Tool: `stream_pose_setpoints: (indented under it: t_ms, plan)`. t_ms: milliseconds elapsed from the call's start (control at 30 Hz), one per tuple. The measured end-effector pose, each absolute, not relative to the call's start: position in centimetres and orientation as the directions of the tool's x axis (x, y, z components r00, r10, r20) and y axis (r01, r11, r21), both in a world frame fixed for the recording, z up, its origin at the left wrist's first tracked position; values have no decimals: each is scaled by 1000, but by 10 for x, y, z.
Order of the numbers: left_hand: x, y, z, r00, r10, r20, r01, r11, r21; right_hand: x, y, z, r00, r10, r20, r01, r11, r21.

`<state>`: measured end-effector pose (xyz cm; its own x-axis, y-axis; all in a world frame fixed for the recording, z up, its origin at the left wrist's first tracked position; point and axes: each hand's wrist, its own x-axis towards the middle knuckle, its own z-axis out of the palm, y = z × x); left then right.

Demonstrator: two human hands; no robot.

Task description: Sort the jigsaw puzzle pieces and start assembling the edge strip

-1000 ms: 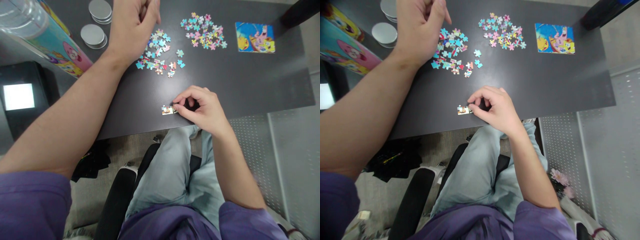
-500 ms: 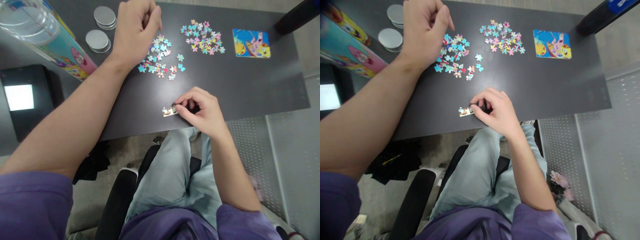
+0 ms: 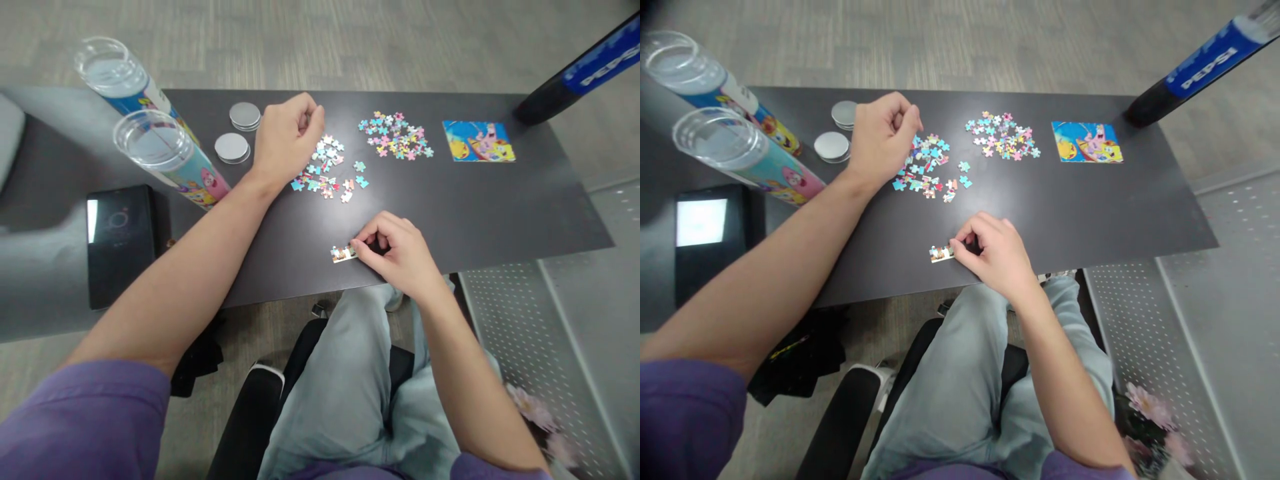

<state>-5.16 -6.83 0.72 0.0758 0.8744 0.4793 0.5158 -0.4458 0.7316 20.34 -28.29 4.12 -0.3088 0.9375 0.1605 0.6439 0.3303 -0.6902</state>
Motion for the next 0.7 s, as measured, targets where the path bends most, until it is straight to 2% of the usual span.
stream_pose_setpoints:
  t_ms: [267,500,567,633,700]
  plan:
    - [-56,-69,2,81,881,466,465,-446,764,205,-281,33,-294,932,211,642,356,-679]
    - [-57,-75,4,81,878,472,470,-451,759,224,-243,49,-295,935,196,431,313,-846]
    - [-56,-77,6,72,873,482,477,-454,752,224,-205,55,-274,926,260,464,364,-807]
    - [-55,-79,7,64,875,480,483,-448,752,217,-160,57,-238,895,378,524,446,-726]
    - [-56,-80,9,66,878,474,483,-444,755,206,-119,54,-215,879,426,605,463,-648]
